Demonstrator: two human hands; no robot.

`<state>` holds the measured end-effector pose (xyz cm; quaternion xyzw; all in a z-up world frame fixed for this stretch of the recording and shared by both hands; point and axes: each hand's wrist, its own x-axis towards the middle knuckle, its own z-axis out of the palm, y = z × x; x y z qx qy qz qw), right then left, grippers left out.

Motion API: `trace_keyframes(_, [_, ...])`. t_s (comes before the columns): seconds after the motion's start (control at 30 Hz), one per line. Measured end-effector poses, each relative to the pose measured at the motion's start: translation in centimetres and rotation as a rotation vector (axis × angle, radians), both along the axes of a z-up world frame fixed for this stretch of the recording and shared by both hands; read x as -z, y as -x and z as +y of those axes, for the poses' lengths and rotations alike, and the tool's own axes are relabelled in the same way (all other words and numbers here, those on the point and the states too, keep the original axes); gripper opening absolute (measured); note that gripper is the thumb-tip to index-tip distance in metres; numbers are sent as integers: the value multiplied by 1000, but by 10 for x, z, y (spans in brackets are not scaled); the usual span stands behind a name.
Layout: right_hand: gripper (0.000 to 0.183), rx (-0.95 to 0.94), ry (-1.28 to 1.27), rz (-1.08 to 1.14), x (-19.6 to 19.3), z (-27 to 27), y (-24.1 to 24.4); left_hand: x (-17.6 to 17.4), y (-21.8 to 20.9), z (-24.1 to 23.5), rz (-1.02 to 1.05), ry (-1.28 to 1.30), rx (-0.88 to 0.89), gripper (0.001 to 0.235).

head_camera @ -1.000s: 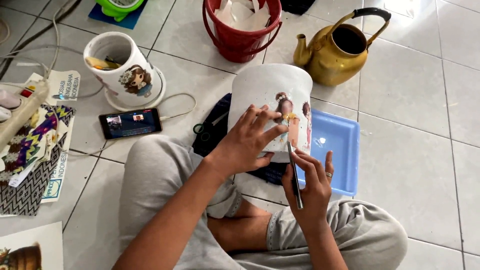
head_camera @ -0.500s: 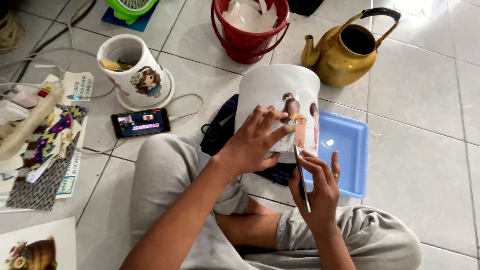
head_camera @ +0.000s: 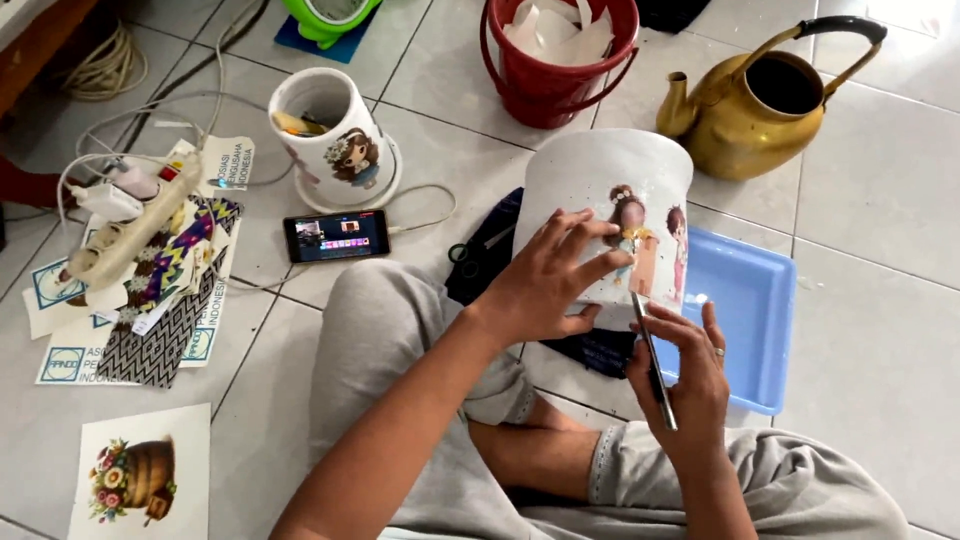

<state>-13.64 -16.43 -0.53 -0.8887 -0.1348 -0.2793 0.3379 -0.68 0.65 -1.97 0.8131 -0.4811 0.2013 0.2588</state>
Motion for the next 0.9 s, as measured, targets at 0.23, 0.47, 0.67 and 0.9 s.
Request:
trace_keyframes(0.23, [14, 107, -487, 82, 13, -8, 1, 7, 3, 4, -37, -4, -18, 60])
trace_keyframes(0.47, [14, 106, -1103, 175, 54, -38, -12, 26, 7, 5, -98, -55, -77, 65])
trace_keyframes(0.67, [12, 157, -927, 227, 55, -34, -22, 43, 0, 0, -144, 127, -1, 44])
trace_keyframes(0.9, [12, 70, -915, 224, 48, -27, -29, 45, -5, -4, -185, 212, 13, 20])
